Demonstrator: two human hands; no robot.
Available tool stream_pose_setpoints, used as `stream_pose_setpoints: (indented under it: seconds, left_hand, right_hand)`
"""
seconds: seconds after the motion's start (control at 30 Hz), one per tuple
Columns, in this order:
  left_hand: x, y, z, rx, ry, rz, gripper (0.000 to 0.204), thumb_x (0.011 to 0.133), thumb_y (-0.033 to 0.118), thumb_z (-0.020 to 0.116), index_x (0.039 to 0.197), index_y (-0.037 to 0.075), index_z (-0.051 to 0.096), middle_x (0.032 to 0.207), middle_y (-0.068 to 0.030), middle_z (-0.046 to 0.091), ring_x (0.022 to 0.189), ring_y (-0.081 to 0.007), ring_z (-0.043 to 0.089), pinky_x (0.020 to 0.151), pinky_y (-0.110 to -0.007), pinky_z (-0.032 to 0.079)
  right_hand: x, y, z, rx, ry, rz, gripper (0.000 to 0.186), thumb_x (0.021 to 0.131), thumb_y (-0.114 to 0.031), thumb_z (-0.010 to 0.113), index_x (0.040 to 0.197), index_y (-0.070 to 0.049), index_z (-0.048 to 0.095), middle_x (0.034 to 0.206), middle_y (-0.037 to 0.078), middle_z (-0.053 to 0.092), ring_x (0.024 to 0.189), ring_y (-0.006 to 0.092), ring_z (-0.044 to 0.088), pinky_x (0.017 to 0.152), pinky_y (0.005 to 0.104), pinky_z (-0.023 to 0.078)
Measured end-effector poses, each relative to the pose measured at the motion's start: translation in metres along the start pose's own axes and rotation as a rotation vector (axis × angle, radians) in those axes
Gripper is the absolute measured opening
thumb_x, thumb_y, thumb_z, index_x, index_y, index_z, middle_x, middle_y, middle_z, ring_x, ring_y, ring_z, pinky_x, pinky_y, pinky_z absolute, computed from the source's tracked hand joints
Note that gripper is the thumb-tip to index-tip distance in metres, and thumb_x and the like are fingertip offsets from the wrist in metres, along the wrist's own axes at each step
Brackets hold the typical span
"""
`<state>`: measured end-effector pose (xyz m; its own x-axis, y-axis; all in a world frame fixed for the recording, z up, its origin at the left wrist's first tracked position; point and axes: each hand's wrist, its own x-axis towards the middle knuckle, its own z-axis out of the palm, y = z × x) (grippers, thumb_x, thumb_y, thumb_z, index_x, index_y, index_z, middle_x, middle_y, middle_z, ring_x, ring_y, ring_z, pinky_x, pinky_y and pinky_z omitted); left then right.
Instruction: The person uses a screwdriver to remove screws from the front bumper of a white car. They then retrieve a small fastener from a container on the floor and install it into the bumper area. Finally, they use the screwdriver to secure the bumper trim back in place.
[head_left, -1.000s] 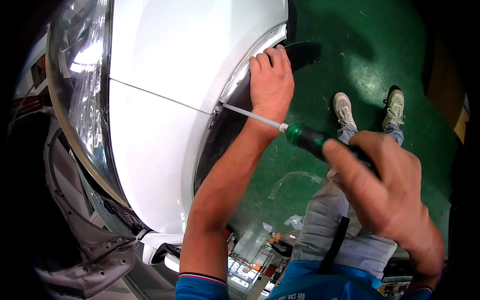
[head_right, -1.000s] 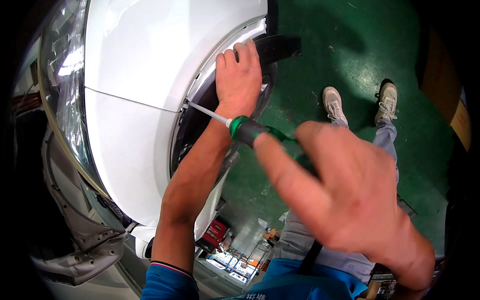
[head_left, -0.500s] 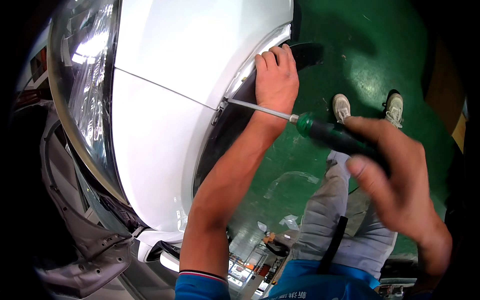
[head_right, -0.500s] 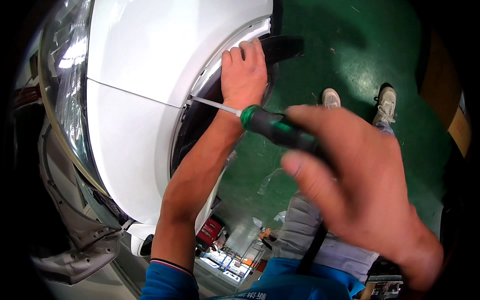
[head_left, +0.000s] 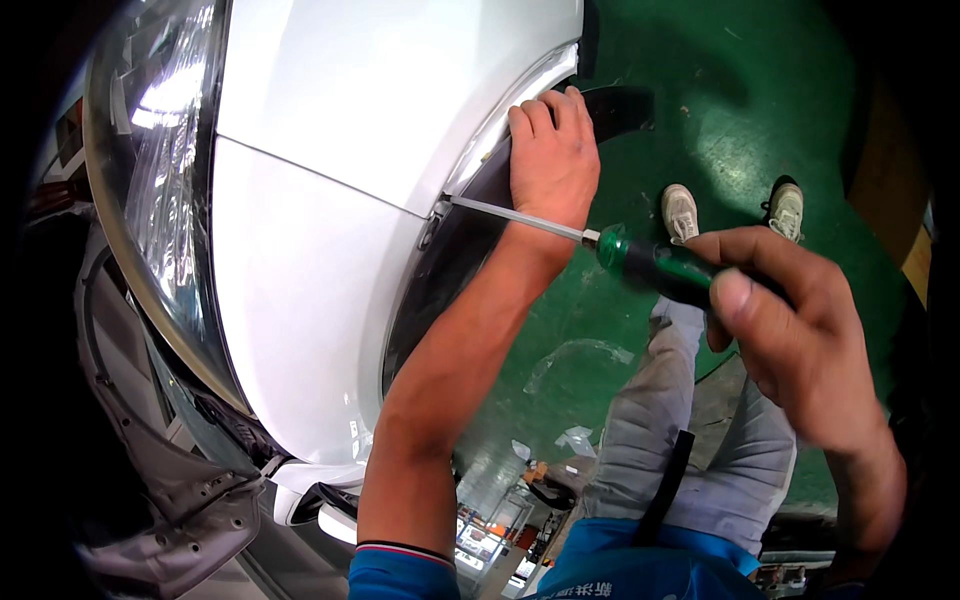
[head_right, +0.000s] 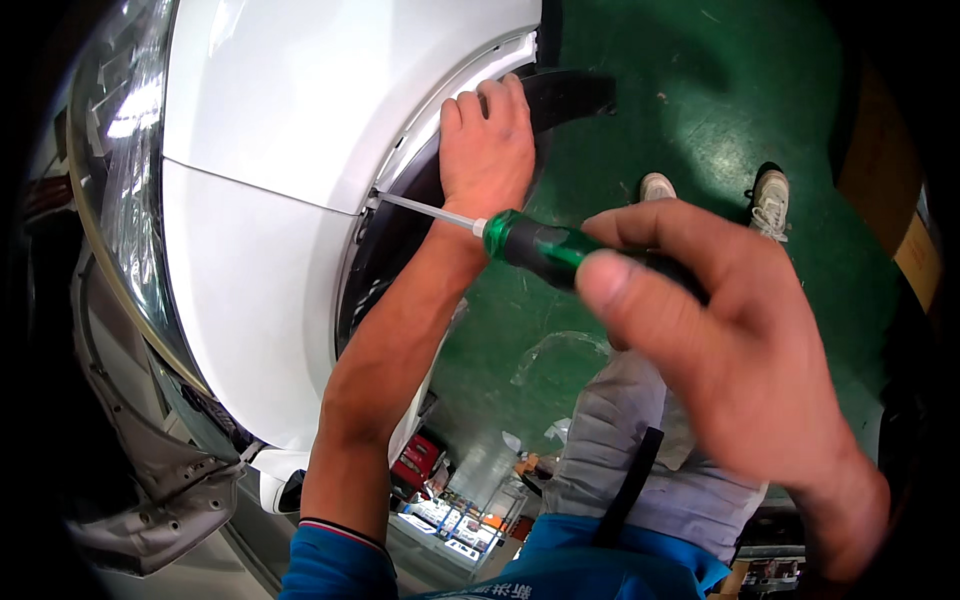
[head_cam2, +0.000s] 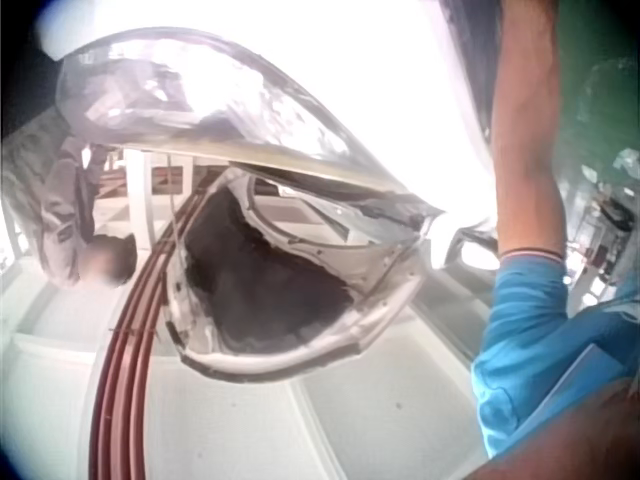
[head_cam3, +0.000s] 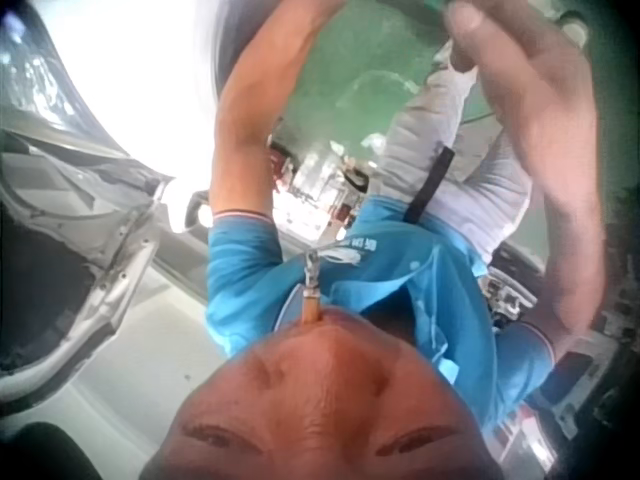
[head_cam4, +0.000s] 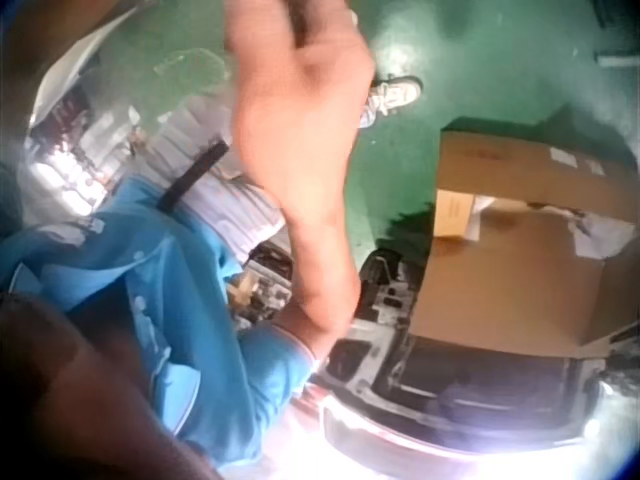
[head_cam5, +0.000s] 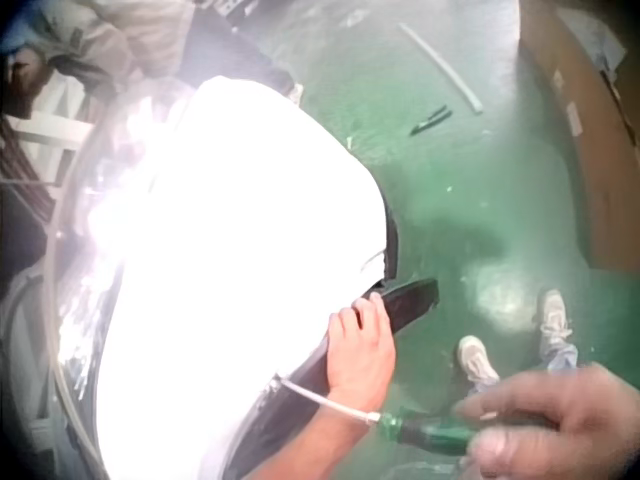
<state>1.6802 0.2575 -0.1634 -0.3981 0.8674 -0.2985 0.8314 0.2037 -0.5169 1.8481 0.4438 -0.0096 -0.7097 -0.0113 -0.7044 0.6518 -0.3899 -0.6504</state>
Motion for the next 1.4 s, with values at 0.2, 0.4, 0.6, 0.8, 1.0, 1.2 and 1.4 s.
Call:
stream_pose_setpoints:
  seconds: [0.2, 0.4, 0.6, 0.8, 1.0, 1.2, 1.4]
  left_hand:
    - [0.000, 0.001, 0.006, -0.014, 0.041, -0.023, 0.049, 0.092, 0.016, 0.057, 0.139, 0.002, 0.055, 0.119, -0.0138, 0.057, 0.098, -0.0292, 0.055, 0.095, -0.041, 0.042]
    - [0.002, 0.000, 0.003, 0.007, 0.035, -0.005, 0.050, 0.091, 0.015, 0.057, 0.139, 0.002, 0.055, 0.119, -0.0139, 0.057, 0.097, -0.0291, 0.055, 0.095, -0.042, 0.042]
    - [-0.001, -0.001, 0.007, 0.008, 0.023, -0.006, 0.052, 0.090, 0.015, 0.058, 0.140, 0.002, 0.053, 0.119, -0.0140, 0.057, 0.097, -0.0290, 0.055, 0.095, -0.042, 0.043]
    - [0.001, -0.001, 0.005, 0.002, 0.013, 0.001, 0.056, 0.088, 0.016, 0.061, 0.141, 0.001, 0.052, 0.120, -0.0139, 0.057, 0.098, -0.0296, 0.054, 0.098, -0.042, 0.042]
    - [0.000, -0.002, 0.004, -0.015, 0.010, 0.001, 0.057, 0.087, 0.015, 0.062, 0.141, 0.000, 0.052, 0.121, -0.0143, 0.057, 0.098, -0.0292, 0.055, 0.099, -0.043, 0.042]
    - [0.002, -0.001, 0.005, -0.001, 0.008, -0.008, 0.055, 0.088, 0.015, 0.061, 0.141, 0.000, 0.053, 0.121, -0.0144, 0.057, 0.097, -0.0292, 0.054, 0.101, -0.043, 0.041]
    - [0.000, -0.002, 0.006, 0.004, 0.042, -0.008, 0.052, 0.089, 0.016, 0.059, 0.139, 0.001, 0.055, 0.119, -0.0142, 0.058, 0.095, -0.0285, 0.055, 0.098, -0.043, 0.042]
  right_hand:
    - [0.004, 0.010, -0.002, -0.857, 0.139, -0.677, 0.058, 0.075, -0.016, 0.077, 0.129, -0.002, 0.062, 0.090, 0.011, 0.063, 0.069, 0.0198, 0.060, 0.053, 0.0295, 0.046]
    - [0.008, 0.005, -0.001, -0.281, 0.003, -0.218, 0.066, 0.067, -0.013, 0.081, 0.129, -0.003, 0.062, 0.090, 0.012, 0.062, 0.065, 0.0233, 0.059, 0.053, 0.0323, 0.046]
    - [0.004, 0.012, 0.003, -0.453, 0.091, -0.438, 0.071, 0.066, -0.018, 0.082, 0.132, -0.003, 0.060, 0.091, 0.013, 0.062, 0.061, 0.0223, 0.057, 0.052, 0.0339, 0.045]
    - [0.003, 0.002, -0.001, -0.632, -0.004, -0.369, 0.055, 0.075, -0.023, 0.081, 0.124, -0.003, 0.065, 0.083, 0.011, 0.060, 0.061, 0.0161, 0.055, 0.050, 0.0334, 0.041]
    - [0.000, 0.013, 0.006, -0.298, 0.017, -0.279, 0.053, 0.080, -0.021, 0.079, 0.127, -0.002, 0.063, 0.084, 0.011, 0.060, 0.062, 0.0146, 0.055, 0.056, 0.0304, 0.044]
    - [0.002, 0.007, -0.002, -0.744, -0.025, -0.462, 0.057, 0.079, -0.021, 0.080, 0.130, -0.002, 0.062, 0.094, 0.009, 0.062, 0.063, 0.0145, 0.055, 0.053, 0.0301, 0.044]
    - [0.009, 0.020, 0.002, -0.240, 0.026, -0.330, 0.054, 0.084, -0.028, 0.078, 0.128, -0.001, 0.062, 0.092, 0.007, 0.062, 0.067, 0.0126, 0.058, 0.049, 0.0303, 0.043]
